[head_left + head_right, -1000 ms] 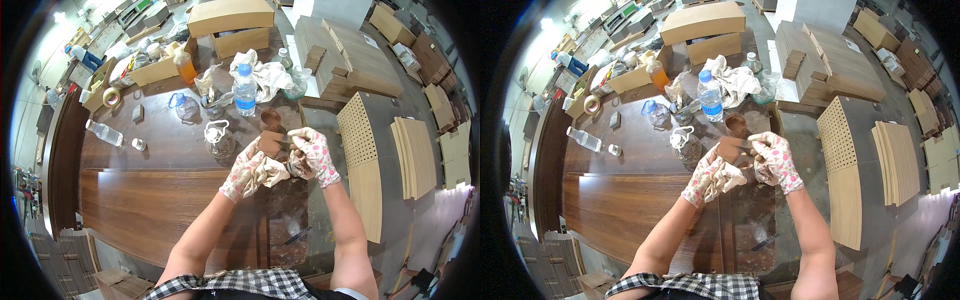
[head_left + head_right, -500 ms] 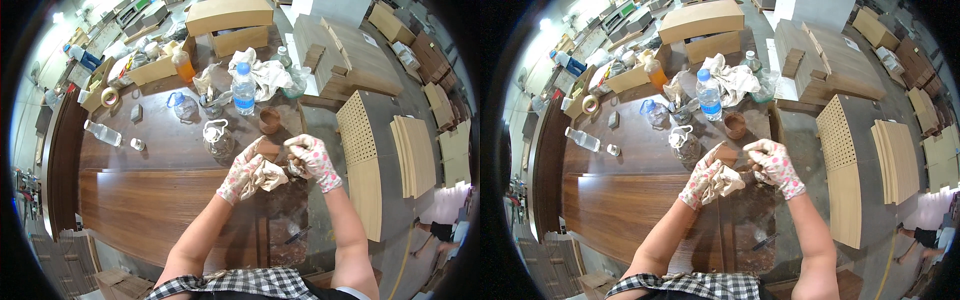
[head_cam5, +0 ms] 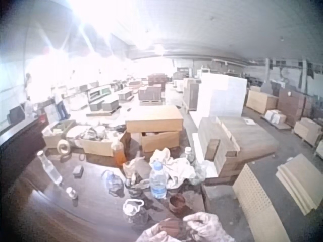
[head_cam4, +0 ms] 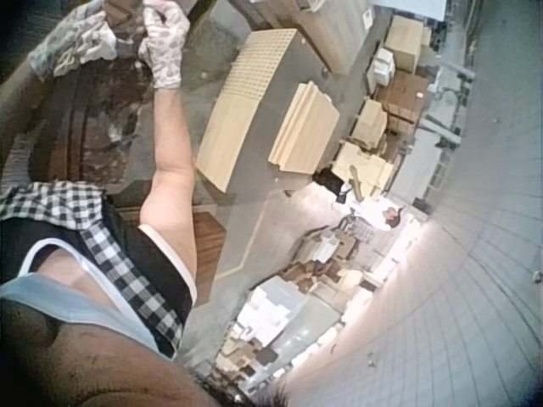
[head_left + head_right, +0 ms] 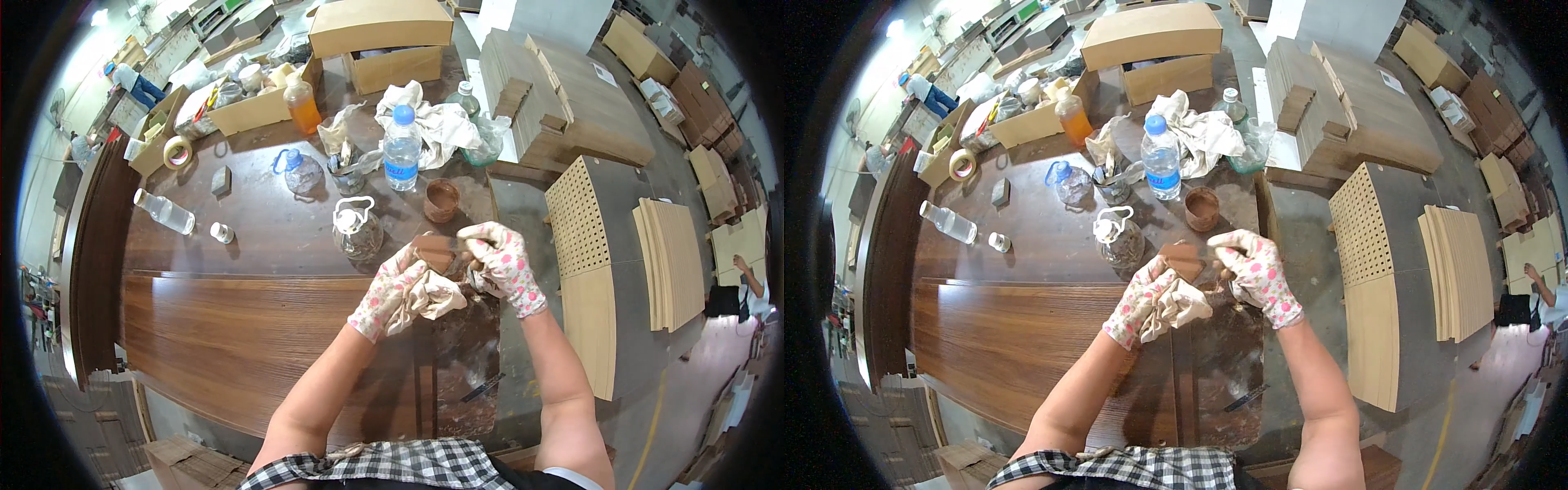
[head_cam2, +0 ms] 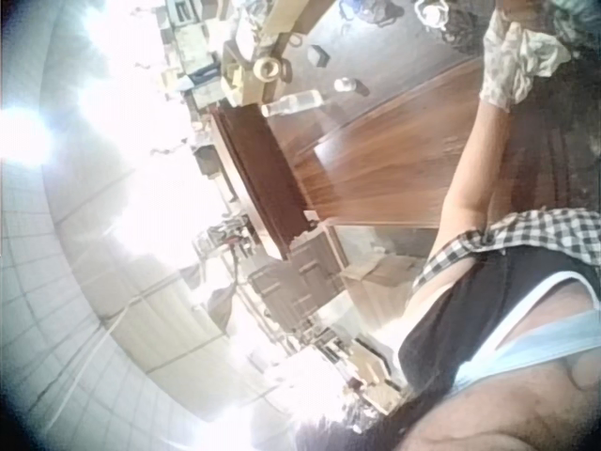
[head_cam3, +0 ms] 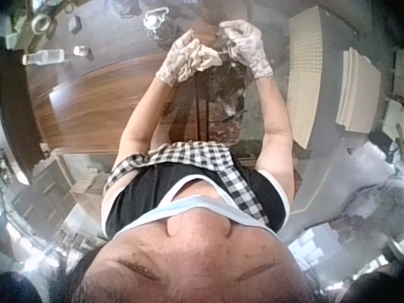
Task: The person wipes the surface of a wood panel with a cloth and a small block, then picks up small wood components, wipes them, and moves the large panel to a stack.
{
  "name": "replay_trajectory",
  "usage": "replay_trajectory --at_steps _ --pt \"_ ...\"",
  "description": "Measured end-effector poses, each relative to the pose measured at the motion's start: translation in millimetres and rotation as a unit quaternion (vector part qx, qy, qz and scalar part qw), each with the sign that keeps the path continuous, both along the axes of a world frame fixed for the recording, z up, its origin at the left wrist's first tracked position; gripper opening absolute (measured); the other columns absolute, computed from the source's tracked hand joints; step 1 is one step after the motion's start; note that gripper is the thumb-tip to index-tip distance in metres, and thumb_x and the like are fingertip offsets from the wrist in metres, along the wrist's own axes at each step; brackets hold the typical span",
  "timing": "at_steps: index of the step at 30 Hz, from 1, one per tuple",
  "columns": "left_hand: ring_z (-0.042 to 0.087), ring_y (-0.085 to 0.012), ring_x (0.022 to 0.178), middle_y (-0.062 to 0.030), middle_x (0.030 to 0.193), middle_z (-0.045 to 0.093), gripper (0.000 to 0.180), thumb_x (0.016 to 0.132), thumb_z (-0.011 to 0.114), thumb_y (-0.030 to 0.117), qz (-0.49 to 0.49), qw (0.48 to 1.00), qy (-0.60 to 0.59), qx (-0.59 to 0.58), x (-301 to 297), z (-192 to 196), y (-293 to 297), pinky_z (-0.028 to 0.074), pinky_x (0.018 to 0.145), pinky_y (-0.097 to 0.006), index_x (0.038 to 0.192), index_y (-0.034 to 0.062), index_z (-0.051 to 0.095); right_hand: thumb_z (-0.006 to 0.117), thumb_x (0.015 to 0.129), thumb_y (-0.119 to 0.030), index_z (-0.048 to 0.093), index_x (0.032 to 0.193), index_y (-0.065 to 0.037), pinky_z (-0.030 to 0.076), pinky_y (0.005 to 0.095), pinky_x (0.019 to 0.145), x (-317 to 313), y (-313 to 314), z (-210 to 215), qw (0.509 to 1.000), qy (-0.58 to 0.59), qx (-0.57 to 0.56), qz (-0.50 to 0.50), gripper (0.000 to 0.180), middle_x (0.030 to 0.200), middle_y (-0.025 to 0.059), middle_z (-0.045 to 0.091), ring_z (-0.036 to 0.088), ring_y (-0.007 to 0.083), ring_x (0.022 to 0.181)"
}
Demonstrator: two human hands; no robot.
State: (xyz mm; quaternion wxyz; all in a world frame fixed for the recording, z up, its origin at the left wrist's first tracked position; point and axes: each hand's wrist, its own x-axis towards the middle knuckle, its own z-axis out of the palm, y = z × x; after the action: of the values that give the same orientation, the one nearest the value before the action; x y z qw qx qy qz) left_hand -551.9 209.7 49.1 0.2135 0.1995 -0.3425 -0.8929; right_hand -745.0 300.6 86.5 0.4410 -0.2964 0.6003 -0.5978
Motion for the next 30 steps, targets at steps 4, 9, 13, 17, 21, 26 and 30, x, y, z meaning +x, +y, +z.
replay_trajectory --at_steps 4,9,13,17,21,26,30 --pt "0.060 -0.0125 0.102 -0.0069 0.129 0.054 0.052 0.094 0.054 0.003 -0.029 0.999 0.000 -0.013 -0.1 16.4 12.2 0.051 0.086 -0.026 0.142 0.0007 0.036 0.058 0.091 -0.007 0.065 0.105 -0.002 0.045 0.0196 0.056 -4.2 -12.6 4.3 0.997 0.045 0.023 -0.064 0.016 0.079 0.0014 0.065 0.056 0.0046 0.063" --pt "0.057 -0.0159 0.112 -0.0084 0.130 0.055 0.049 0.094 0.055 0.010 -0.025 0.999 -0.033 -0.014 27.6 1.2 26.2 0.048 0.094 -0.030 0.140 0.0001 0.039 0.061 0.087 -0.013 0.068 0.100 -0.007 0.051 0.0279 0.061 -23.4 -42.8 14.3 0.902 0.423 0.000 -0.083 0.016 0.081 0.0082 0.070 0.065 0.0147 0.066" --pt "0.057 -0.0099 0.104 -0.0059 0.129 0.054 0.049 0.093 0.055 0.004 -0.036 0.998 -0.043 0.019 42.7 4.3 34.2 0.049 0.089 -0.025 0.140 0.0018 0.040 0.061 0.086 -0.019 0.069 0.097 -0.008 0.052 0.0355 0.068 -31.6 -72.5 7.1 0.828 0.553 -0.021 -0.089 0.017 0.086 0.0119 0.070 0.068 0.0263 0.074" --pt "0.058 -0.0103 0.102 -0.0054 0.128 0.055 0.049 0.093 0.056 0.005 -0.011 0.998 -0.059 0.006 57.2 -2.8 38.4 0.050 0.088 -0.026 0.140 0.0022 0.041 0.061 0.087 -0.022 0.069 0.096 -0.011 0.052 0.0379 0.074 -24.8 -80.3 13.6 0.794 0.588 -0.009 -0.154 0.016 0.086 0.0118 0.070 0.067 0.0293 0.081" --pt "0.061 -0.0130 0.103 -0.0066 0.126 0.058 0.054 0.090 0.062 0.008 0.006 0.999 -0.037 0.031 77.7 0.6 44.6 0.052 0.086 -0.027 0.139 -0.0005 0.041 0.064 0.086 -0.015 0.069 0.100 -0.009 0.054 0.0345 0.076 18.8 -81.6 15.7 0.818 0.555 -0.130 -0.072 0.017 0.094 0.0107 0.070 0.067 0.0266 0.084" --pt "0.060 -0.0134 0.104 -0.0076 0.129 0.054 0.054 0.092 0.060 0.009 0.003 0.999 -0.038 0.034 88.7 1.5 54.2 0.051 0.088 -0.027 0.140 0.0001 0.039 0.063 0.084 -0.029 0.058 0.126 -0.014 0.041 0.0409 0.100 86.1 -104.2 13.3 0.792 0.591 -0.130 0.080 0.044 0.124 0.0082 0.058 0.053 0.0300 0.114" --pt "0.059 -0.0145 0.108 -0.0085 0.130 0.054 0.054 0.091 0.060 0.009 -0.002 0.999 -0.041 0.034 91.3 -1.2 59.1 0.051 0.090 -0.029 0.140 -0.0013 0.038 0.060 0.088 -0.028 0.064 0.112 -0.011 0.046 0.0404 0.088 93.8 -134.1 -3.9 0.796 0.578 -0.078 0.160 0.030 0.104 0.0120 0.065 0.059 0.0276 0.097"
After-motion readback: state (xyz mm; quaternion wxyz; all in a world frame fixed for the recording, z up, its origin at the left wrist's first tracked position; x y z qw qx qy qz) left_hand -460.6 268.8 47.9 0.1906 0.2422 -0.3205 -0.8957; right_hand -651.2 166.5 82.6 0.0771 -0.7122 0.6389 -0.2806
